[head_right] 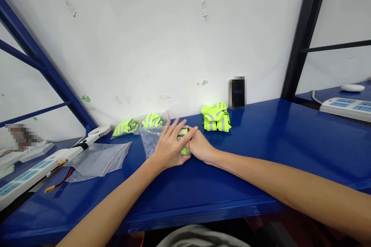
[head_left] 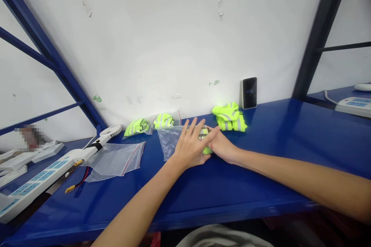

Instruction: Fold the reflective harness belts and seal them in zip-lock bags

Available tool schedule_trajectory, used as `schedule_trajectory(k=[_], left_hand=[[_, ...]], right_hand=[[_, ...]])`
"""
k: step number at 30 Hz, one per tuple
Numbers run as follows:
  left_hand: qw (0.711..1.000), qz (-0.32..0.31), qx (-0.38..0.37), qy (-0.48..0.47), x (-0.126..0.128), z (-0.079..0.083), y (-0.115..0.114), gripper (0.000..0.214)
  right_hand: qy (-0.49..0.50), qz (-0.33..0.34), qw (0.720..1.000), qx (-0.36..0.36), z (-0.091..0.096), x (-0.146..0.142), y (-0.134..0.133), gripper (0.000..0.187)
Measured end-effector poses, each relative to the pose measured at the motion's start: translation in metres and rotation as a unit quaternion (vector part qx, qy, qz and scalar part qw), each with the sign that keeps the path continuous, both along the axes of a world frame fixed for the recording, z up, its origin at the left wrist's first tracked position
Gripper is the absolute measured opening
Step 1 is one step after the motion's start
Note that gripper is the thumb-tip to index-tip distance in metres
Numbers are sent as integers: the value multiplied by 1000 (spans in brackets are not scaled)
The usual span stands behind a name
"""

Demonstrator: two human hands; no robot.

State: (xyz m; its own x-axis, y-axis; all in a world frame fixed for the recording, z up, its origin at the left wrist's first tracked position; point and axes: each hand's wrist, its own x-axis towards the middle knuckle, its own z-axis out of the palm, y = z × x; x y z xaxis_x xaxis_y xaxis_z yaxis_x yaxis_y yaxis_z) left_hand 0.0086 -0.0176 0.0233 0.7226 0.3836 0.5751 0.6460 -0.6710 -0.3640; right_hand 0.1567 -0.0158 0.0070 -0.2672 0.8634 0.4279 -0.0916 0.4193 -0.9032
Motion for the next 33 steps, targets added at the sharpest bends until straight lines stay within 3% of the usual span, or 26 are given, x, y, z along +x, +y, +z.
schedule_trajectory(k=[6, 9, 13, 17, 20, 25, 30, 33], left_hand=[[998, -7, -50, -33, -9, 2, 0, 85], [998, -43, -23, -44, -18, 2, 1, 78], [997, -40, 8, -73, -24, 2, 5, 74], [994, -41, 44, -87, -22, 3, 6, 66], [992, -38, 63, -101, -21, 3, 5, 66], [989, -19, 32, -143, -27, 4, 4, 72], [985, -1, -11, -174, -33, 5, 6, 73], [984, 3, -17, -176, -35, 4, 7, 74]], right_hand=[[16, 80, 988, -133, -1, 7, 4, 39], [3, 105, 984, -141, 2, 7, -1, 38], [-89, 30, 995, -30, 7, 5, -9, 33], [-155, -98, 976, 117, 11, 4, -12, 24], [-138, -152, 967, 150, 15, 4, -16, 27], [-31, -84, 992, 85, 20, 5, -27, 24], [-124, -91, 970, 191, 19, 8, -35, 38], [-162, -65, 964, 202, 16, 9, -37, 44]])
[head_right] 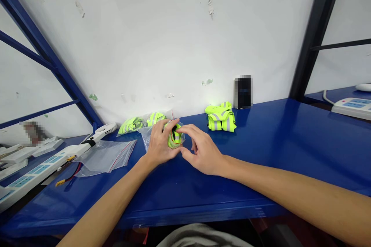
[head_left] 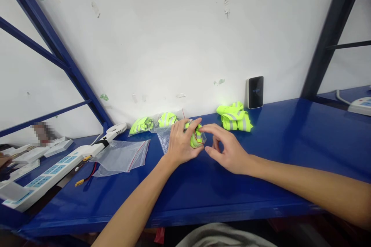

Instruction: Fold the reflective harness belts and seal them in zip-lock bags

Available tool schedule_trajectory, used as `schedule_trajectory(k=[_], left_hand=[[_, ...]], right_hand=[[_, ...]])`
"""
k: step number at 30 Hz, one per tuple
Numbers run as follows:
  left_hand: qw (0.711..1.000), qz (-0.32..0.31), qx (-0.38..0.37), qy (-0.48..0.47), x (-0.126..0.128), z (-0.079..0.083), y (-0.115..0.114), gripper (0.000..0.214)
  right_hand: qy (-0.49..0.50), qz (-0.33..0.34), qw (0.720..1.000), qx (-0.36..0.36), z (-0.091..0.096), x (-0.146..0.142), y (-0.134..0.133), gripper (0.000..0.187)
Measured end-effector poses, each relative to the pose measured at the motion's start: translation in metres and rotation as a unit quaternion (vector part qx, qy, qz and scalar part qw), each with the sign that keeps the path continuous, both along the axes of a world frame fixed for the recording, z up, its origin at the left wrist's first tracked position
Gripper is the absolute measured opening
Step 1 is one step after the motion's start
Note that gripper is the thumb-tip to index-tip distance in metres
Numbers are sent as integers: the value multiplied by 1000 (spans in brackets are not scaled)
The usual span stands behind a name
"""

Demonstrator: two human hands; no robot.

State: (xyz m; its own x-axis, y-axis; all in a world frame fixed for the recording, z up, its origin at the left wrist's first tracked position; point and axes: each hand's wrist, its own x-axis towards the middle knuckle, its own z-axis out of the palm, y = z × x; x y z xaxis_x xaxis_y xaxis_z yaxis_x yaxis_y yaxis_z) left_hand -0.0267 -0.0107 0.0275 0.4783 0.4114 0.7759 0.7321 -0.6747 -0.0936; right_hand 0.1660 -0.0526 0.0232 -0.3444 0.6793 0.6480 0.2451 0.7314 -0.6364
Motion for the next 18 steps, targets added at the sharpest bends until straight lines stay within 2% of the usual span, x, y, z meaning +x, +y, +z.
schedule_trajectory(k=[4, 6, 9, 13, 18], left_hand=[[1000, 4, 3, 3, 1, -5, 1, 71], [1000, -4, 15, 14, 4, -8, 1, 67], [997, -36, 52, 50, 9, -13, 0, 58], [990, -67, 102, 69, 14, -17, -1, 53], [988, -75, 114, 67, 15, -18, -1, 52]], right_hand=[[-14, 24, 998, -49, -6, -2, -3, 47], [-43, 30, 997, -55, -10, -5, -3, 36], [-89, 29, 995, -46, -12, -8, -1, 10], [-127, 40, 991, -32, -8, -8, 2, 21], [-153, 61, 986, -10, -5, -3, 7, 22]])
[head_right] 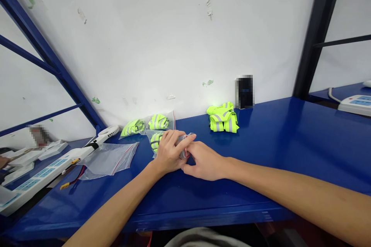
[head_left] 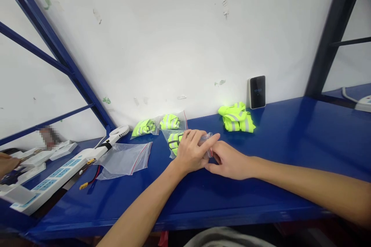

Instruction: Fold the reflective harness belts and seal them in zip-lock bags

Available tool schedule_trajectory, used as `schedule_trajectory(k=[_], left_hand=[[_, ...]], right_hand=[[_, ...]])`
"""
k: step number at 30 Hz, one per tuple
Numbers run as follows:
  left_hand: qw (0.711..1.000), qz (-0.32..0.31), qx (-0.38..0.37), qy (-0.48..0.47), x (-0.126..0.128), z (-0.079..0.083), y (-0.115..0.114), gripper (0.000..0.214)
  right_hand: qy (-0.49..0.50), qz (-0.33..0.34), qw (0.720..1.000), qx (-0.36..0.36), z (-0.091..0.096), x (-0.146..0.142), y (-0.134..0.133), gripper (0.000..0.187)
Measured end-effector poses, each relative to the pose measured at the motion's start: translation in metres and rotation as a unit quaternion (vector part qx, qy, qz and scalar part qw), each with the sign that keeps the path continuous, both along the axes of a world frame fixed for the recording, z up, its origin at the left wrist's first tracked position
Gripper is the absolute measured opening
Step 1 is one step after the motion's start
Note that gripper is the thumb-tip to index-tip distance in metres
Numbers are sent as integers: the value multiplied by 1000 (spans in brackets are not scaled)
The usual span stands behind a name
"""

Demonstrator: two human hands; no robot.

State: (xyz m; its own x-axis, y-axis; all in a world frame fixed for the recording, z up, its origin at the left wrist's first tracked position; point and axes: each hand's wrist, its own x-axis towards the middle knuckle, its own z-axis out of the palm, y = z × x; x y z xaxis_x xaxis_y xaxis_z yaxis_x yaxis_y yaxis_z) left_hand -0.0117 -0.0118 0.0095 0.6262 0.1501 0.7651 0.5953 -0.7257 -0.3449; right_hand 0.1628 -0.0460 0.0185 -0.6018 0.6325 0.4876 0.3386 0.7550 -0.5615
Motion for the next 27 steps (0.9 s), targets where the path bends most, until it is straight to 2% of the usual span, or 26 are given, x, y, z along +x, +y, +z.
schedule_trajectory(k=[4, 7, 9, 11, 12, 14, 18, 19, 21, 22, 23, 24, 26, 27], left_hand=[[997, 27, -29, -60, -3, 12, 2, 57], [982, 46, -78, -166, -3, 29, -3, 72], [974, 36, -110, -196, -1, 39, -12, 84], [973, 20, -140, -184, 2, 46, -21, 89], [973, 13, -154, -173, 3, 48, -25, 88], [969, 13, -172, -176, 4, 51, -28, 83], [942, 60, -203, -261, -6, 58, -21, 63], [934, 76, -216, -273, -11, 60, -17, 59], [919, 102, -259, -278, -19, 62, -9, 54], [904, 109, -301, -283, -23, 61, -4, 51], [876, 109, -363, -299, -25, 60, 0, 48], [833, 99, -436, -325, -26, 57, 4, 46], [716, 71, -577, -386, -25, 48, 11, 45], [666, 62, -623, -405, -24, 43, 13, 44]], right_hand=[[44, 0, 998, 36, 2, 1, 3, 6], [144, -49, 987, 56, 8, 2, 3, 22], [197, -82, 975, 65, 12, 4, 3, 16], [235, -92, 966, 49, 15, 5, 7, 10], [255, -89, 963, 20, 16, 5, 10, 11], [305, -74, 945, -86, 15, 5, 18, 13], [409, -39, 850, -330, 13, 4, 31, 19], [422, -28, 830, -363, 13, 5, 33, 19], [438, -17, 811, -388, 15, 6, 36, 15], [447, -20, 806, -388, 16, 8, 37, 14], [455, -29, 802, -386, 17, 9, 38, 13], [461, -43, 798, -386, 17, 10, 39, 12], [452, -73, 793, -402, 16, 12, 42, 11], [437, -87, 792, -417, 14, 13, 44, 10]])
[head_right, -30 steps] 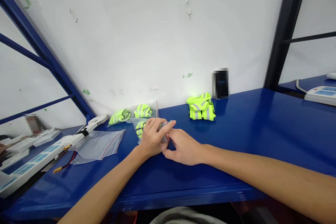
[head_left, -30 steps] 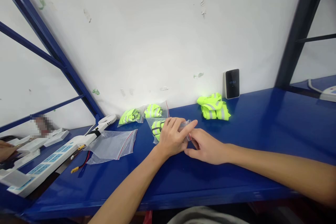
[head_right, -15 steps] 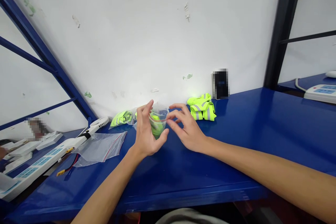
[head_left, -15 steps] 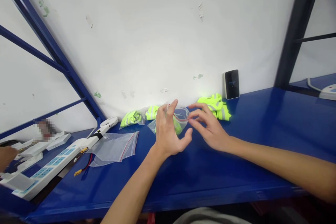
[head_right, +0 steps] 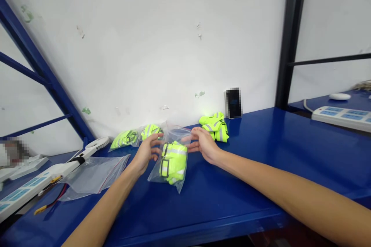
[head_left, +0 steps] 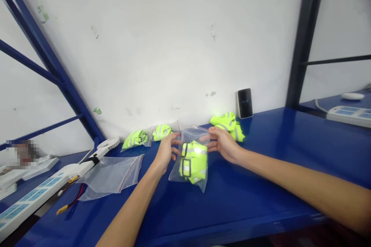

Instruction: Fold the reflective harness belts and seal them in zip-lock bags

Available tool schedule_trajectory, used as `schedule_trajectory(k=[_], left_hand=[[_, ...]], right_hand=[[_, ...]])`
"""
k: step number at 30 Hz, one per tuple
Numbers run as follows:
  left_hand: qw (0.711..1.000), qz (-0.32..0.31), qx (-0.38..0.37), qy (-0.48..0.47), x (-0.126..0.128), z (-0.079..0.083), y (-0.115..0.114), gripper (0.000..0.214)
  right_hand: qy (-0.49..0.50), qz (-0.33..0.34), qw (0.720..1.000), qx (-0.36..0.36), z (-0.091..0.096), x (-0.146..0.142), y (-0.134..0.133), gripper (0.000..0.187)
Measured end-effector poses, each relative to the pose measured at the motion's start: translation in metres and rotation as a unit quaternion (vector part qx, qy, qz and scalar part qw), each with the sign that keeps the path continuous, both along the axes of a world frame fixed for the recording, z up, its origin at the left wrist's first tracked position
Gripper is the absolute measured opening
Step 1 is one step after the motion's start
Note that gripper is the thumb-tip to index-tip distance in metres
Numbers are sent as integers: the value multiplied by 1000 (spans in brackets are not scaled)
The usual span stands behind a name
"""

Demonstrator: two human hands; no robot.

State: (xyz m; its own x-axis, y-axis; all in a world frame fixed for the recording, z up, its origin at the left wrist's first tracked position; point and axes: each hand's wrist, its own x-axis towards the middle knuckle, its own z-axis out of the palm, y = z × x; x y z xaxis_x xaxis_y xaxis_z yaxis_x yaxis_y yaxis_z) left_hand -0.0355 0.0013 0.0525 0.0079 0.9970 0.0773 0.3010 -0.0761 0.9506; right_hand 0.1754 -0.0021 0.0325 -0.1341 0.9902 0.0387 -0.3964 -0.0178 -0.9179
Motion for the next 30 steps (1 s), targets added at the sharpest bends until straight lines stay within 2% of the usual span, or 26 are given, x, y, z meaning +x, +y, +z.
schedule_trajectory(k=[3, 5, 8, 10, 14, 17, 23, 25, 28, 30], left_hand=[[997, -29, -70, -33, 5, -17, 5, 38], [995, -47, -85, -34, 5, -25, 7, 38], [993, -43, -93, -61, 1, -32, 9, 44], [993, -50, -87, -68, -1, -33, 10, 46], [993, -80, -47, -79, 0, -36, 15, 37], [993, -67, -27, -97, 1, -40, 20, 33], [994, -42, -3, -105, -7, -44, 29, 27], [993, -51, 10, -104, -10, -44, 32, 28], [992, -72, 28, -102, -11, -44, 33, 32], [990, -90, 30, -101, -10, -43, 32, 35]], right_hand=[[-77, 48, 995, -33, -9, -2, 4, 8], [-147, 54, 988, -15, -16, -4, 6, 8], [-261, 34, 959, 103, -22, -5, 9, 14], [-300, 29, 936, 183, -23, -3, 12, 17], [-313, 20, 923, 224, -24, 2, 16, 19], [-332, -3, 911, 244, -26, 5, 21, 16], [-360, -44, 900, 243, -30, 10, 29, 8], [-359, -44, 901, 238, -28, 11, 28, 15], [-338, -33, 919, 201, -21, 11, 25, 28], [-308, -23, 942, 134, -15, 11, 23, 36]])
